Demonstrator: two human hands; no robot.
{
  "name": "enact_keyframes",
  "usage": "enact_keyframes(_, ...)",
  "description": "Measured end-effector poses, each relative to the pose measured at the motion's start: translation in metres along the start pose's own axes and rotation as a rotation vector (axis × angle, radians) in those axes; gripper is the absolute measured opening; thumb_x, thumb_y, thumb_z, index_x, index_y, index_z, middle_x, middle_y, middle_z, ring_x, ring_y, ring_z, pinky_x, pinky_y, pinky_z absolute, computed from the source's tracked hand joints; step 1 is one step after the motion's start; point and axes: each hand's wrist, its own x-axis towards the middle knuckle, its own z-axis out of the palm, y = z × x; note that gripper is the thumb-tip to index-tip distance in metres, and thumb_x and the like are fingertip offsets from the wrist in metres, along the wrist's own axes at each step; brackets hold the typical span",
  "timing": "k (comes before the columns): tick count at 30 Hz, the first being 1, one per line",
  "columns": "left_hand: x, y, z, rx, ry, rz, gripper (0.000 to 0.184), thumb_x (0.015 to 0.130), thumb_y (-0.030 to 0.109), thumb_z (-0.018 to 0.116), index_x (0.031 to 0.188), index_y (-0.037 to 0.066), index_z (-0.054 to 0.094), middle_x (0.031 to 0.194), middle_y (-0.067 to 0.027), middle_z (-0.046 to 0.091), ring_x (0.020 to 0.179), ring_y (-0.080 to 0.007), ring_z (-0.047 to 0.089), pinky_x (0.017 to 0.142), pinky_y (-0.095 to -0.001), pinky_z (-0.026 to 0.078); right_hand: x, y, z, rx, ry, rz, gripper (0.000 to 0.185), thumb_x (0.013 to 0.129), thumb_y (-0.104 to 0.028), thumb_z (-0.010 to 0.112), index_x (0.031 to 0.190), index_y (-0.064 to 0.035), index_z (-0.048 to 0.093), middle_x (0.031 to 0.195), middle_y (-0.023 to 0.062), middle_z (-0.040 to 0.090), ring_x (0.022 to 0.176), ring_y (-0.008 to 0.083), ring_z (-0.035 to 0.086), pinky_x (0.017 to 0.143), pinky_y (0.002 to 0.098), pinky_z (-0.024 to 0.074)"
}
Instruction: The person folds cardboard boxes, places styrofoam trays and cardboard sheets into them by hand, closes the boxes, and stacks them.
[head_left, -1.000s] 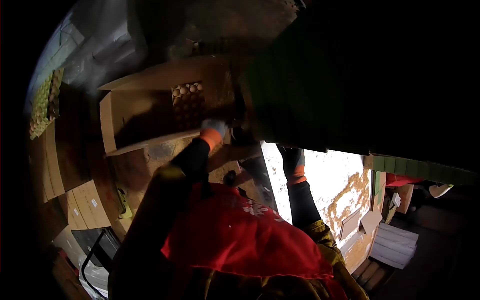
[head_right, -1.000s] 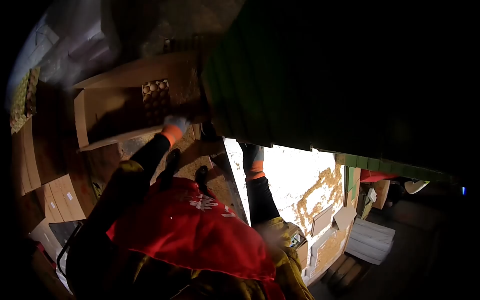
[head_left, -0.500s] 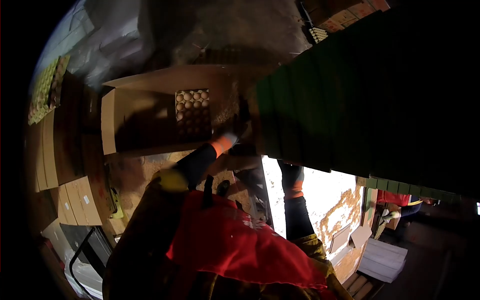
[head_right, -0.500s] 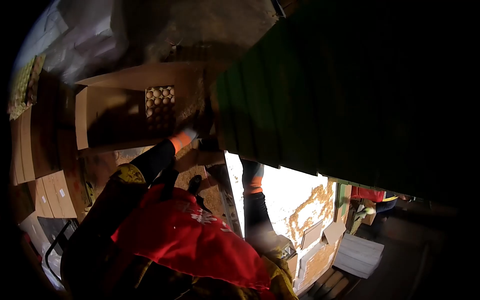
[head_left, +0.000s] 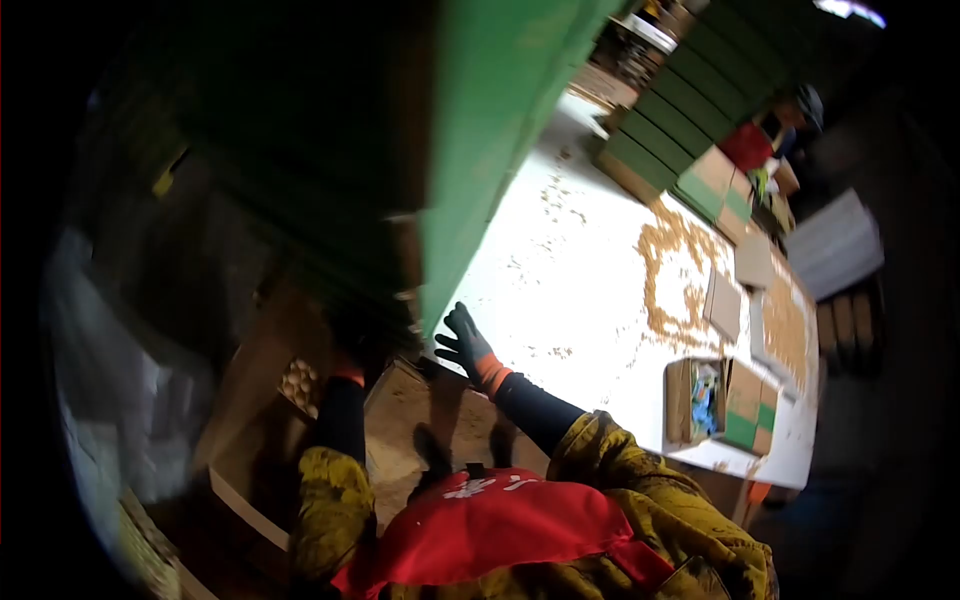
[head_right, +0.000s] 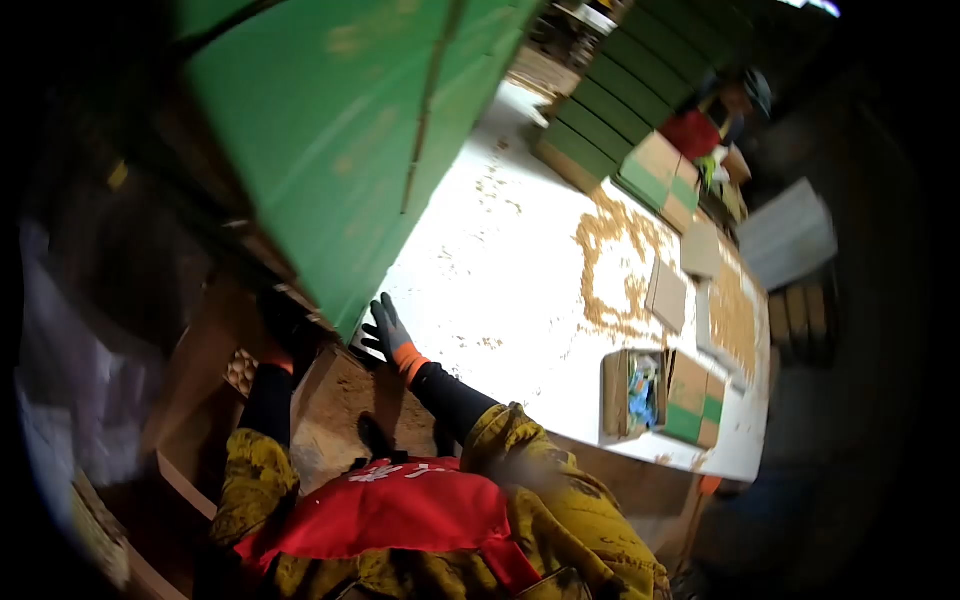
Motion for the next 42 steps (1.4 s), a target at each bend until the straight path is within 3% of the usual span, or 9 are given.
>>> enact_keyframes(7,-0.096,0.011,-0.028,-0.804,0.092,-0.155,0.057,0.095,0.025,0.047,0.145,0.009,0.026,0.14,-0.0106,0.039,0.128,-0.0249,0.038,0.105,-0.0357,0.032,-0.107,-0.012,-0.082,-0.186,-0.059,-0.058,0.06,0.095,-0.034,0.053,0.145,-0.0117,0.028,0.137,0.0145,0.046,0.119,0.0237,0.051,0.097,0.0344,0.0439)
enact_keyframes(14,-0.237,0.185,0.044,-1.211,-0.426,-0.062,0.055,0.095,0.019,0.05,0.144,0.008,0.028,0.137,-0.0095,0.044,0.125,-0.0219,0.043,0.103,-0.0336,0.036,-0.28,-0.047,-0.247,-0.386,0.14,-0.302,0.054,0.094,-0.023,0.057,0.142,-0.0096,0.036,0.132,0.0126,0.052,0.118,0.0187,0.052,0.098,0.0316,0.0428)
enact_keyframes(19,-0.362,0.398,0.114,-0.948,-0.56,0.136,0.054,0.096,0.026,0.051,0.142,0.005,0.031,0.126,-0.0113,0.053,0.113,-0.0217,0.053,0.095,-0.0331,0.043,-0.42,-0.1,-0.482,-0.643,0.652,-0.718,0.048,0.09,-0.019,0.061,0.134,-0.0091,0.048,0.125,0.0127,0.058,0.108,0.0204,0.058,0.089,0.0329,0.0474)
enact_keyframes(25,-0.449,0.589,0.25,-0.66,-0.681,-0.072,0.066,0.091,0.027,0.059,0.143,0.003,0.026,0.122,-0.0145,0.051,0.101,-0.0179,0.051,0.086,-0.0284,0.044,-0.569,-0.132,-0.833,-0.73,1.281,-0.608,0.058,0.08,-0.016,0.072,0.13,0.0006,0.047,0.129,0.0186,0.053,0.118,0.0278,0.051,0.097,0.0346,0.0411)
enact_keyframes(31,-0.466,0.638,0.279,-0.077,0.119,0.414,0.068,0.085,0.023,0.062,0.14,0.0,0.031,0.13,-0.0249,0.045,0.118,-0.0397,0.045,0.101,-0.0418,0.037,-0.614,-0.113,-1.067,-0.872,1.512,-0.25,0.103,0.065,-0.048,0.079,0.14,0.0018,0.029,0.136,0.0266,0.041,0.128,0.0391,0.038,0.107,0.0405,0.0329)
enact_keyframes(35,-0.505,0.723,0.297,0.335,-0.382,0.998,0.061,0.078,0.022,0.06,0.133,0.005,0.042,0.123,-0.0277,0.046,0.11,-0.0418,0.049,0.091,-0.0528,0.039,-0.601,-0.106,-1.034,-0.66,1.037,-0.337,0.061,0.074,-0.027,0.074,0.122,0.0018,0.048,0.113,0.0186,0.058,0.1,0.0293,0.054,0.084,0.0387,0.0472)
enact_keyframes(37,-0.524,0.799,0.339,-0.41,-0.449,0.79,0.075,0.085,0.044,0.057,0.139,-0.002,0.032,0.141,-0.0287,0.033,0.124,-0.0461,0.038,0.103,-0.0453,0.035,-0.586,-0.099,-1.031,-0.602,1.142,-0.333,0.065,0.071,-0.016,0.074,0.124,0.0061,0.044,0.116,0.0184,0.058,0.098,0.0276,0.057,0.089,0.037,0.0464)
enact_keyframes(39,-0.512,0.813,0.442,0.022,-0.124,0.785,0.088,0.084,0.054,0.053,0.143,-0.003,0.021,0.145,-0.0269,0.027,0.133,-0.0434,0.026,0.109,-0.0475,0.024,-0.576,-0.09,-1.052,-0.266,1.099,-0.384,0.066,0.068,-0.004,0.075,0.126,0.0056,0.045,0.117,0.0141,0.058,0.099,0.021,0.055,0.086,0.0351,0.0493)
enact_keyframes(42,-0.502,0.842,0.481,-0.006,-0.314,0.187,0.099,0.078,0.067,0.052,0.143,-0.002,0.021,0.143,-0.0251,0.031,0.13,-0.0423,0.031,0.105,-0.0515,0.026,-0.597,-0.125,-1.023,-1.078,1.153,0.058,0.07,0.068,-0.049,0.076,0.109,0.0047,0.056,0.108,0.0246,0.061,0.103,0.0386,0.057,0.085,0.0423,0.0466)
